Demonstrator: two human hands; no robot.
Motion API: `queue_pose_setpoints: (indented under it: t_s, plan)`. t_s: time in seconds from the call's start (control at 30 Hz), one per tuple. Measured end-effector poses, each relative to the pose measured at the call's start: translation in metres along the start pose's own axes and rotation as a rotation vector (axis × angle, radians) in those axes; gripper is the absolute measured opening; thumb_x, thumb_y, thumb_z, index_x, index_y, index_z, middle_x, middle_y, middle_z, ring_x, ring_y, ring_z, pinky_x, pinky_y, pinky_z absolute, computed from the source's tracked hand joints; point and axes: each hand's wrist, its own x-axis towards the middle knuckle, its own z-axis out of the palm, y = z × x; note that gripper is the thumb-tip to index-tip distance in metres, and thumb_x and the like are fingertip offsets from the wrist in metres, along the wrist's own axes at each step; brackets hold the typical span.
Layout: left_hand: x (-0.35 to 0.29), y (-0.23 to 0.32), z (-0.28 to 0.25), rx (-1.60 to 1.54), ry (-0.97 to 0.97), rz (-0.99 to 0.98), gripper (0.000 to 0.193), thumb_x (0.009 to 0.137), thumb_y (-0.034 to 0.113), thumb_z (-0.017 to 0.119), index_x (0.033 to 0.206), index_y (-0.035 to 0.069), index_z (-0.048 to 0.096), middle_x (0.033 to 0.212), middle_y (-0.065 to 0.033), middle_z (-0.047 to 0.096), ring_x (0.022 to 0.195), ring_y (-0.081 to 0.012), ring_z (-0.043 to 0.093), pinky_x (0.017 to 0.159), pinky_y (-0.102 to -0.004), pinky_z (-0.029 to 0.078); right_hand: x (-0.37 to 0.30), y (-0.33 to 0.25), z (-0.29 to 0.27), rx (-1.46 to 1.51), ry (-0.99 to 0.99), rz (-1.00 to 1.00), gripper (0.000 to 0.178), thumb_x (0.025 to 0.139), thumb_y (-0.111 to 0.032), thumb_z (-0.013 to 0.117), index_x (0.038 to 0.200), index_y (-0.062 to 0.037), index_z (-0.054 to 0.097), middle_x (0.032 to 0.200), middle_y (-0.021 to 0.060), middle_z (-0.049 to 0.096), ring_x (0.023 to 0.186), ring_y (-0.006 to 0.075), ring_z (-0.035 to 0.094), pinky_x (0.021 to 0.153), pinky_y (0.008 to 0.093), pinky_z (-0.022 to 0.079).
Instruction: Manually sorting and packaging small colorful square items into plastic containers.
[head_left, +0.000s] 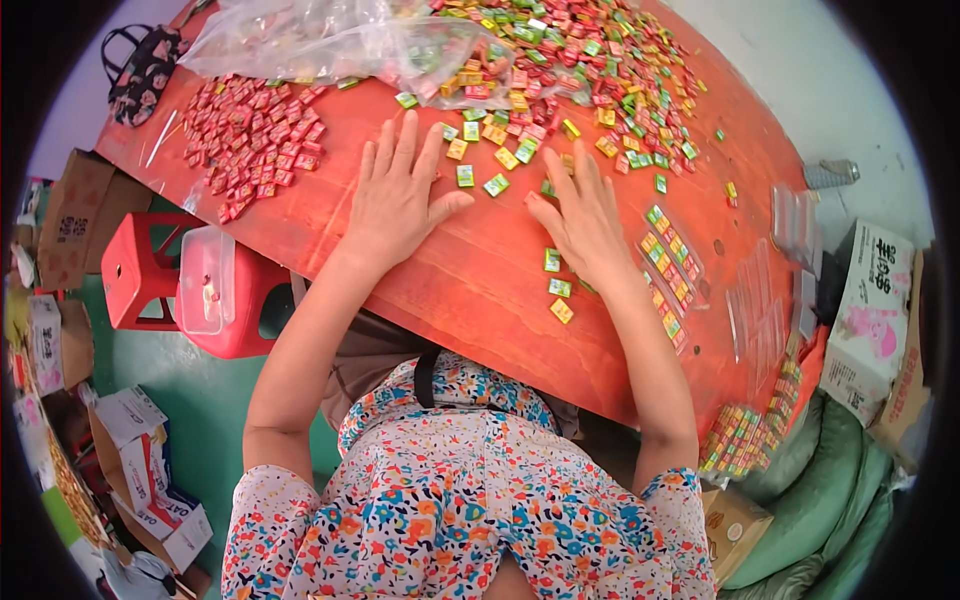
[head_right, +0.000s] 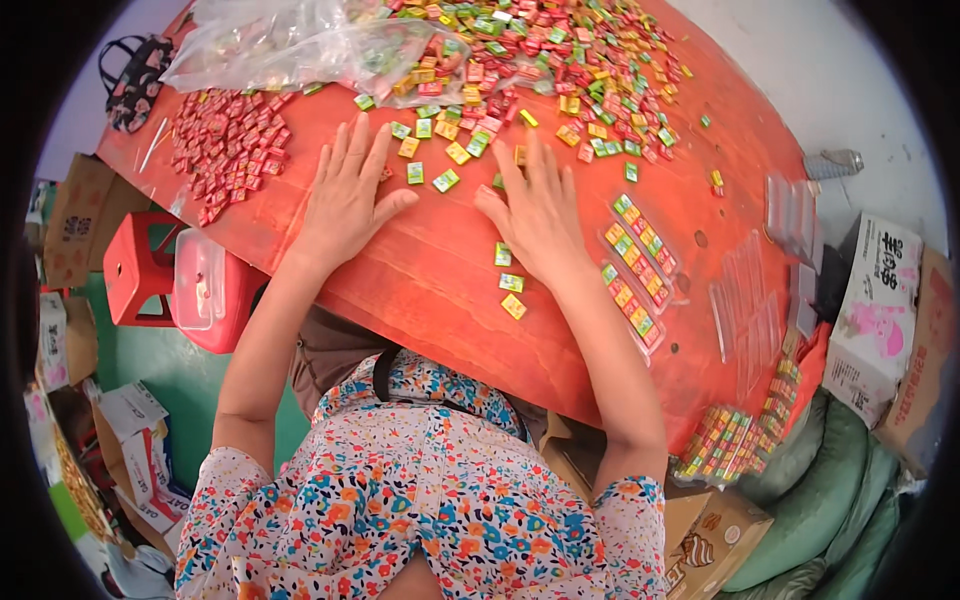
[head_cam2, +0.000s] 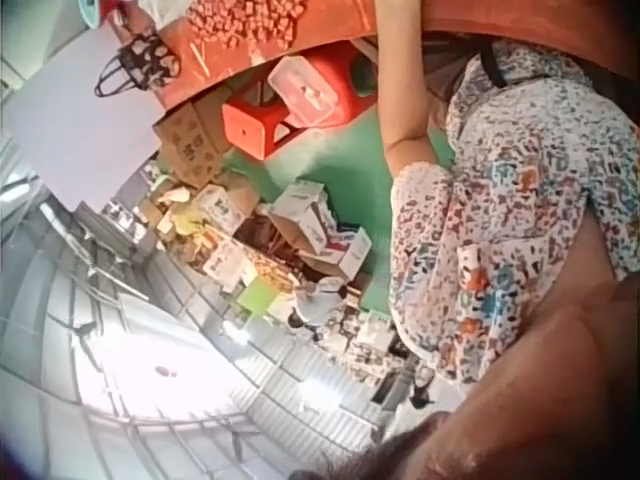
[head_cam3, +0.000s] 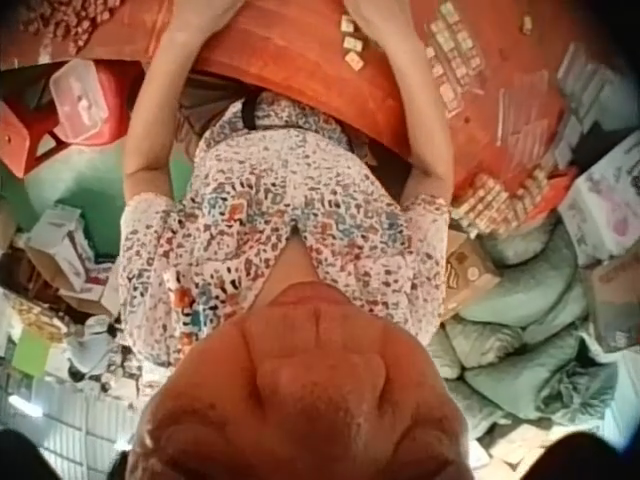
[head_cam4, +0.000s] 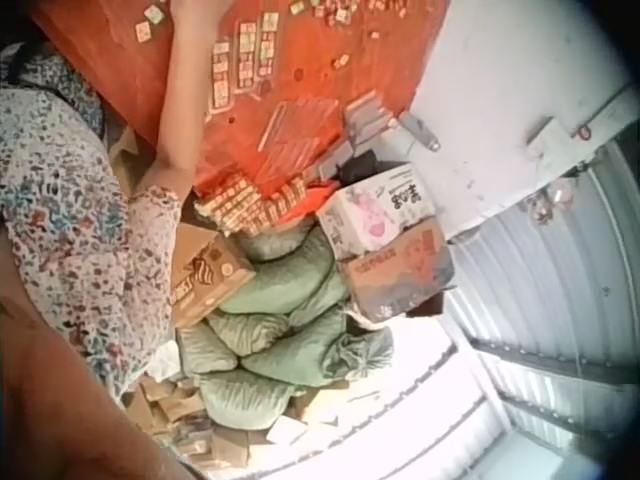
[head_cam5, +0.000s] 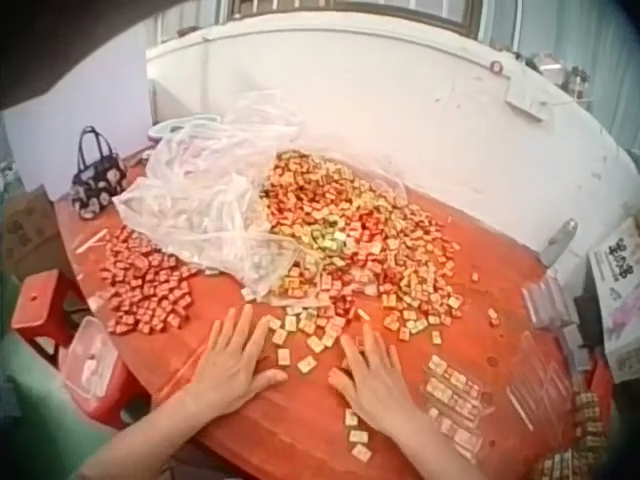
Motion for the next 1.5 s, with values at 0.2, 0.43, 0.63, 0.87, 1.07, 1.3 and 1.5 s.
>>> queue_pose_setpoints:
  t_s: [0.2, 0.43, 0.63, 0.87, 1.07, 1.3, 1.5]
  plan:
    - [-0.003, 0.014, 0.001, 0.04, -0.109, 0.019, 0.104, 0.082, 0.074, 0.055, 0.152, 0.0, 0.032, 0.157, -0.0241, 0.031, 0.148, -0.0374, 0.027, 0.12, -0.0533, 0.018, 0.046, -0.013, 0.034, -0.116, -0.071, -0.164, 0.066, 0.098, -0.051, 0.052, 0.153, -0.0172, 0.037, 0.163, 0.013, 0.026, 0.148, 0.0414, 0.025, 0.116, 0.0622, 0.022]
    - [-0.057, 0.049, -0.032, -0.125, -0.211, -0.018, 0.109, 0.076, 0.069, 0.065, 0.153, -0.001, 0.03, 0.156, -0.0265, 0.032, 0.149, -0.0387, 0.025, 0.121, -0.0567, 0.012, 0.006, -0.004, -0.009, 0.139, -0.374, -0.417, 0.054, 0.098, -0.047, 0.054, 0.145, -0.0207, 0.052, 0.161, 0.0055, 0.034, 0.15, 0.0356, 0.024, 0.121, 0.0595, 0.01]
    - [-0.07, 0.019, -0.065, -0.085, -0.147, -0.052, 0.088, 0.084, 0.041, 0.073, 0.153, 0.004, 0.033, 0.161, -0.0178, 0.028, 0.15, -0.0392, 0.022, 0.12, -0.0574, 0.016, -0.02, -0.008, -0.035, 0.286, -0.032, -0.169, 0.038, 0.093, -0.023, 0.068, 0.128, -0.009, 0.063, 0.137, 0.0134, 0.059, 0.127, 0.0332, 0.055, 0.109, 0.0488, 0.041]
    - [-0.097, 0.008, -0.077, -0.15, -0.126, 0.016, 0.035, 0.087, 0.011, 0.067, 0.121, 0.003, 0.064, 0.129, -0.0139, 0.059, 0.113, -0.033, 0.057, 0.096, -0.0452, 0.047, -0.038, -0.056, -0.025, 0.12, -0.071, -0.355, 0.032, 0.083, -0.006, 0.071, 0.115, -0.0068, 0.068, 0.115, 0.0101, 0.065, 0.105, 0.0297, 0.062, 0.089, 0.0426, 0.049]
    - [-0.095, 0.019, -0.072, -0.297, -0.038, -0.008, 0.034, 0.082, 0.008, 0.07, 0.114, 0.002, 0.064, 0.113, -0.0119, 0.063, 0.098, -0.0301, 0.061, 0.083, -0.038, 0.053, -0.039, -0.061, -0.018, 0.0, -0.026, -0.339, 0.029, 0.083, -0.006, 0.068, 0.111, -0.0065, 0.068, 0.104, 0.0073, 0.064, 0.095, 0.0259, 0.061, 0.082, 0.0402, 0.048]
    - [-0.086, 0.053, -0.054, -0.458, -0.034, -0.019, 0.045, 0.08, 0.012, 0.075, 0.121, 0.0, 0.061, 0.106, -0.0136, 0.062, 0.096, -0.032, 0.062, 0.082, -0.0408, 0.054, -0.045, -0.072, -0.025, 0.022, -0.081, -0.174, 0.021, 0.079, -0.014, 0.076, 0.096, -0.0055, 0.067, 0.092, 0.009, 0.065, 0.082, 0.029, 0.065, 0.069, 0.0405, 0.052]
    - [-0.078, 0.054, -0.048, -0.567, -0.075, -0.031, 0.047, 0.081, 0.015, 0.075, 0.123, 0.002, 0.059, 0.106, -0.014, 0.061, 0.099, -0.0338, 0.062, 0.083, -0.0417, 0.054, -0.047, -0.075, -0.018, 0.072, -0.072, -0.143, 0.026, 0.076, -0.028, 0.08, 0.082, -0.007, 0.065, 0.079, 0.0075, 0.063, 0.069, 0.0273, 0.064, 0.059, 0.0401, 0.051]
